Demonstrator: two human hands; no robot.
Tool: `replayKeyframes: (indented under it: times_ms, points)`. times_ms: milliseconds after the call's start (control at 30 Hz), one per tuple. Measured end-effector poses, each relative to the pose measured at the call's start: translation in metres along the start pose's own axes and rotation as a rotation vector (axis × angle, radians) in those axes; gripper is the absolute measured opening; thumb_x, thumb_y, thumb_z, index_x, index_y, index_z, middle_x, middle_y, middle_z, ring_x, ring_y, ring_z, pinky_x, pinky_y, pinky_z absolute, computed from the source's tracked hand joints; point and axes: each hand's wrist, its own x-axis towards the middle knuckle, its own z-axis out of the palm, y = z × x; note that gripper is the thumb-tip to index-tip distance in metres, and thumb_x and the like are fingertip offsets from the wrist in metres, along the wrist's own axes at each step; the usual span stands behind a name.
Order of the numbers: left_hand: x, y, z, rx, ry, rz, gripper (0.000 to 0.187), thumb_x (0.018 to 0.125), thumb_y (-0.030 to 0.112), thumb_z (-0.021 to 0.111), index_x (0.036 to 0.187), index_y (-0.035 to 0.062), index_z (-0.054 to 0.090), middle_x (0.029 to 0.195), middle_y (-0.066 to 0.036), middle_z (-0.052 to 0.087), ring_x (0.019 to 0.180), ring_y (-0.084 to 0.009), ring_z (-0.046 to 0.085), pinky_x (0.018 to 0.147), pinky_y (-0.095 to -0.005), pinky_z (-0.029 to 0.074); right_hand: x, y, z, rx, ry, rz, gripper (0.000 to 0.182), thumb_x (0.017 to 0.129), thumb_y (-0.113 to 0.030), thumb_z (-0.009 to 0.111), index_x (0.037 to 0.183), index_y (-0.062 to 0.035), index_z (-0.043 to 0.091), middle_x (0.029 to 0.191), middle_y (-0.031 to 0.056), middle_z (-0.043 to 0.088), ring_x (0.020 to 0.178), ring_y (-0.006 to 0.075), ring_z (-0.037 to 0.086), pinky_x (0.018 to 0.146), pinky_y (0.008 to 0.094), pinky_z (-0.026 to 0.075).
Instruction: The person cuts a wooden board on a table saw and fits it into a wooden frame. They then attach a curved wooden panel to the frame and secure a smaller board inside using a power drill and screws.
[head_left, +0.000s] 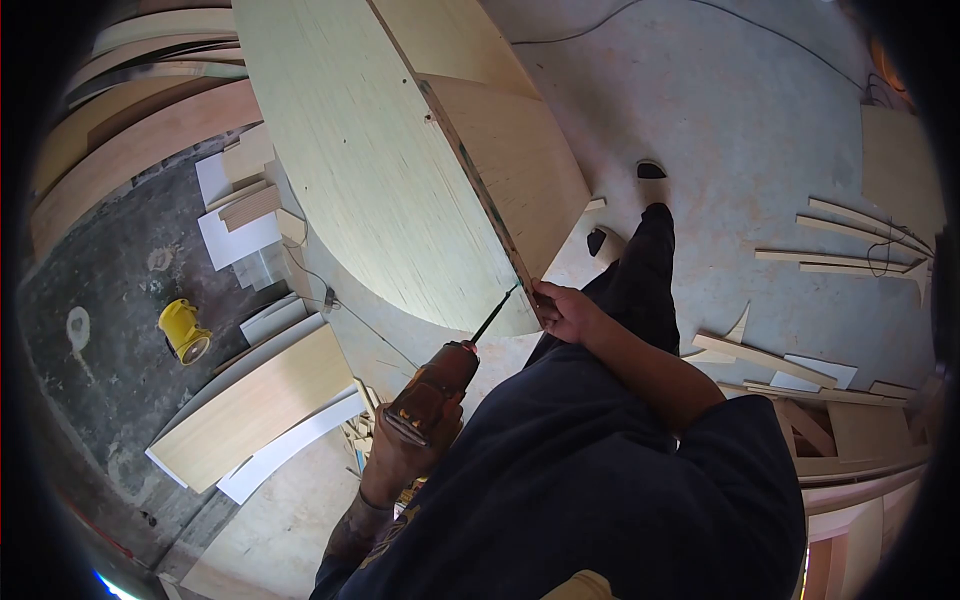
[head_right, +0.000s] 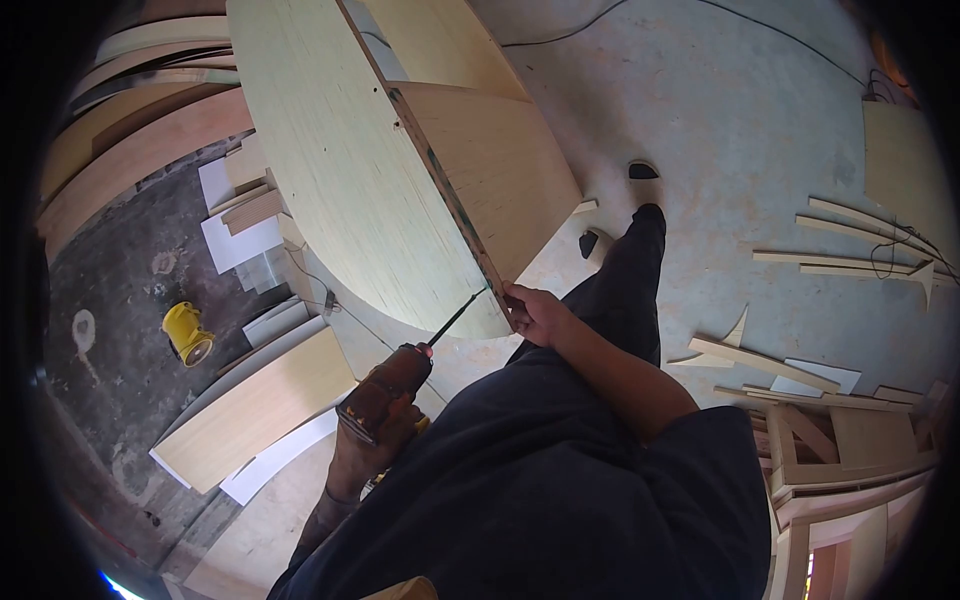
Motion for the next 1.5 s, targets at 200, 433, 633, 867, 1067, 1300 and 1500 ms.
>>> replayKeyframes:
  times_ms: [200,433,633,867,1067,1300,1500]
  points:
    - [-0.002,-0.014,0.005,0.027,0.001,0.05,0.028,0.09,0.014,0.075,0.117,0.0099,0.071,0.095,-0.013,0.074,0.075,-0.029,0.073,0.066,-0.0369,0.059,0.002,0.001,-0.001,-0.01,0.005,-0.005,0.02,0.107,-0.027,0.062,0.105,-0.0082,0.068,0.074,-0.0031,0.057,0.053,0.0088,0.03,0.059,0.028,0.034]
    - [-0.005,-0.022,0.008,0.015,0.039,0.12,0.028,0.089,0.012,0.075,0.117,0.0118,0.071,0.097,-0.014,0.071,0.077,-0.0305,0.072,0.067,-0.0382,0.058,-0.006,0.0,0.008,-0.081,0.017,-0.031,0.024,0.109,-0.03,0.059,0.104,-0.0084,0.067,0.07,-0.0041,0.05,0.053,0.0089,0.03,0.061,0.0289,0.035]
    - [-0.008,-0.028,0.005,0.33,0.025,0.387,0.029,0.089,0.011,0.077,0.116,0.0122,0.071,0.101,-0.014,0.07,0.08,-0.0301,0.072,0.067,-0.0386,0.059,-0.005,0.0,0.007,-0.054,0.008,-0.018,0.025,0.108,-0.032,0.061,0.103,-0.0085,0.068,0.074,-0.0038,0.058,0.053,0.0088,0.031,0.062,0.0285,0.036]
    - [-0.004,-0.012,0.006,0.058,0.006,0.075,0.028,0.091,0.013,0.076,0.117,0.0082,0.07,0.099,-0.015,0.072,0.078,-0.0284,0.074,0.066,-0.0371,0.059,-0.004,-0.001,0.004,-0.042,-0.007,-0.006,0.023,0.107,-0.03,0.063,0.103,-0.008,0.069,0.081,-0.0031,0.064,0.053,0.0084,0.031,0.062,0.0264,0.037]
    - [-0.003,-0.01,0.005,-0.011,0.016,-0.036,0.029,0.092,0.016,0.075,0.118,0.0046,0.069,0.095,-0.015,0.074,0.08,-0.0264,0.075,0.067,-0.0374,0.059,0.001,0.0,-0.002,-0.066,-0.018,-0.013,0.027,0.109,-0.029,0.06,0.112,-0.0037,0.068,0.093,0.0,0.067,0.055,0.0084,0.03,0.067,0.03,0.041]
    - [-0.002,-0.014,0.005,-0.061,-0.002,-0.075,0.035,0.094,0.015,0.073,0.125,0.0006,0.065,0.101,-0.016,0.073,0.087,-0.0259,0.073,0.073,-0.0379,0.058,0.0,-0.003,-0.001,-0.065,0.003,0.012,0.026,0.109,-0.026,0.058,0.116,-0.0033,0.067,0.099,0.0016,0.068,0.055,0.0089,0.03,0.068,0.0298,0.042]
    - [-0.003,-0.015,0.009,-0.259,0.025,-0.188,0.035,0.096,0.015,0.07,0.126,-0.0004,0.064,0.102,-0.012,0.073,0.087,-0.02,0.071,0.077,-0.0345,0.057,-0.003,-0.003,0.008,-0.029,0.043,0.017,0.024,0.109,-0.027,0.059,0.105,-0.0055,0.068,0.072,-0.004,0.054,0.053,0.009,0.028,0.063,0.0267,0.039]
